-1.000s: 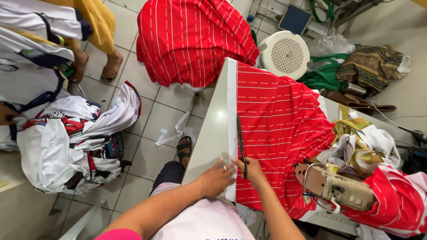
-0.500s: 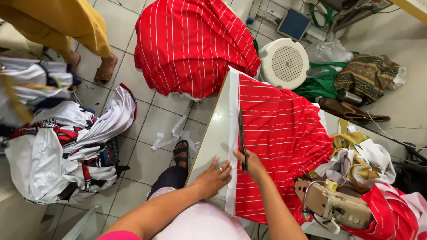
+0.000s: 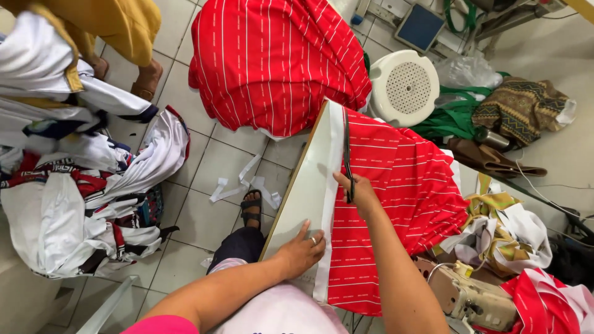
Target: Cutting strips of red and white striped fabric using scissors on a work table in a garment factory.
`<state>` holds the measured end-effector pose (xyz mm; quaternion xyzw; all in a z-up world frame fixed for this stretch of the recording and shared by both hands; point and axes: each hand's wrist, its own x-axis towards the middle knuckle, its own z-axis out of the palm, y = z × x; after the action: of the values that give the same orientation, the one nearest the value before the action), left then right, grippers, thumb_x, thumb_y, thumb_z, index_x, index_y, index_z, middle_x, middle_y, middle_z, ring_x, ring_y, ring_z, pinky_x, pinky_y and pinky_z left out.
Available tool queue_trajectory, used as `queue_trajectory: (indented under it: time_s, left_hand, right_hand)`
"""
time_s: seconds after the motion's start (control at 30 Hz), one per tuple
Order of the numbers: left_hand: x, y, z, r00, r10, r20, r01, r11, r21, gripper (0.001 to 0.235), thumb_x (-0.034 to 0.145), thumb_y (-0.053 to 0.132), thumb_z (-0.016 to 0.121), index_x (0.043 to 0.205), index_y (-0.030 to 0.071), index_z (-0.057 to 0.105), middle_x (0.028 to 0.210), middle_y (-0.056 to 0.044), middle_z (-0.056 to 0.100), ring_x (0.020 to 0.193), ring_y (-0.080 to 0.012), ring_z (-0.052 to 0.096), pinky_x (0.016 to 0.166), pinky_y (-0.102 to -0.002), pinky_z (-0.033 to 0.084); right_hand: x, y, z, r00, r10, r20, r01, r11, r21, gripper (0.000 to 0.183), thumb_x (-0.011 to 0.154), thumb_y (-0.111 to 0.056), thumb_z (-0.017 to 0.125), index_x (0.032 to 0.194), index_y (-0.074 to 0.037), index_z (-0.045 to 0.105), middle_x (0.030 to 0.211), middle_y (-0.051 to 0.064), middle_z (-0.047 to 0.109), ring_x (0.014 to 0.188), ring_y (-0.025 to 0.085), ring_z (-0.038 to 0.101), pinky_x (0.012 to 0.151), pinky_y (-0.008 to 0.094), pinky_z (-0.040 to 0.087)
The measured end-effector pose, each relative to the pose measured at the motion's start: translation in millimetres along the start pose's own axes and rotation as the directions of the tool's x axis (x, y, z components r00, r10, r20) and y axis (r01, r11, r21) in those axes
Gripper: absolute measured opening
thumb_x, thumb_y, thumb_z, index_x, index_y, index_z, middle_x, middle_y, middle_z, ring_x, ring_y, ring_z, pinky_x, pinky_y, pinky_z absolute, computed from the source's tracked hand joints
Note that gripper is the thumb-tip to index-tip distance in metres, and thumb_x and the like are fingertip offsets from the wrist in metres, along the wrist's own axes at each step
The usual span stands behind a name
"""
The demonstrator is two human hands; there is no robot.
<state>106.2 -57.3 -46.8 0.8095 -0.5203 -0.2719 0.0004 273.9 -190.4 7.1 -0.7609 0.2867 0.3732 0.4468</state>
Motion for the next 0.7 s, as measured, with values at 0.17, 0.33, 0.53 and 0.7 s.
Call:
queue_trajectory:
  time_s: [0.17, 0.33, 0.53, 0.7]
  left_hand:
    - [-0.8, -2.3, -4.4, 1.0, -0.004, 0.003, 0.004, 0.999, -0.04, 0.062, 0.092, 0.025, 0.055, 0.147, 0.012, 0.031, 0.154, -0.013, 0.023, 0.143, -0.0354, 0.015, 0.108, -0.071, 0.011]
    - [-6.1, 3.6, -10.2, 0.999, 0.004, 0.047, -0.003, 1.0, -0.022, 0.067, 0.092, 0.026, 0.058, 0.149, 0.013, 0.027, 0.155, -0.013, 0.02, 0.144, -0.034, 0.014, 0.108, -0.07, 0.013]
    - [-8.1, 9.9, 15.6, 0.999, -0.019, 0.038, 0.02, 0.999, -0.045, 0.048, 0.095, 0.017, 0.049, 0.142, 0.012, 0.042, 0.154, -0.013, 0.023, 0.14, -0.0293, 0.023, 0.106, -0.075, 0.007]
    - [-33.2, 15.7, 64.6, 0.944, -0.165, -0.285, 0.109, 0.973, -0.203, 0.056, 0.083, 0.017, 0.055, 0.135, -0.001, 0.048, 0.135, -0.015, 0.044, 0.128, -0.0356, 0.036, 0.104, -0.076, 0.015]
  right_hand:
    - [3.1, -21.2, -0.3, 1.0, -0.007, -0.003, 0.007, 0.999, -0.037, 0.038, 0.078, -0.047, 0.069, 0.082, -0.012, 0.056, 0.062, 0.002, 0.05, 0.057, 0.015, 0.047, 0.057, 0.031, 0.038]
    - [-4.3, -61.1, 4.5, 0.994, 0.054, -0.09, -0.063, 0.993, -0.099, 0.065, 0.074, -0.061, 0.062, 0.108, -0.005, 0.063, 0.073, 0.006, 0.053, 0.066, 0.018, 0.048, 0.063, 0.033, 0.039]
    - [9.4, 3.8, -1.5, 0.894, -0.409, -0.183, 0.424, 0.904, 0.056, 0.039, 0.082, -0.032, 0.075, 0.065, -0.013, 0.045, 0.05, -0.001, 0.035, 0.043, 0.011, 0.036, 0.041, 0.028, 0.03]
    - [-34.2, 135.8, 18.7, 0.842, -0.41, -0.351, 0.352, 0.91, -0.218, 0.017, 0.076, -0.012, 0.061, 0.091, -0.011, 0.053, 0.076, 0.008, 0.064, 0.068, 0.027, 0.061, 0.059, 0.042, 0.042]
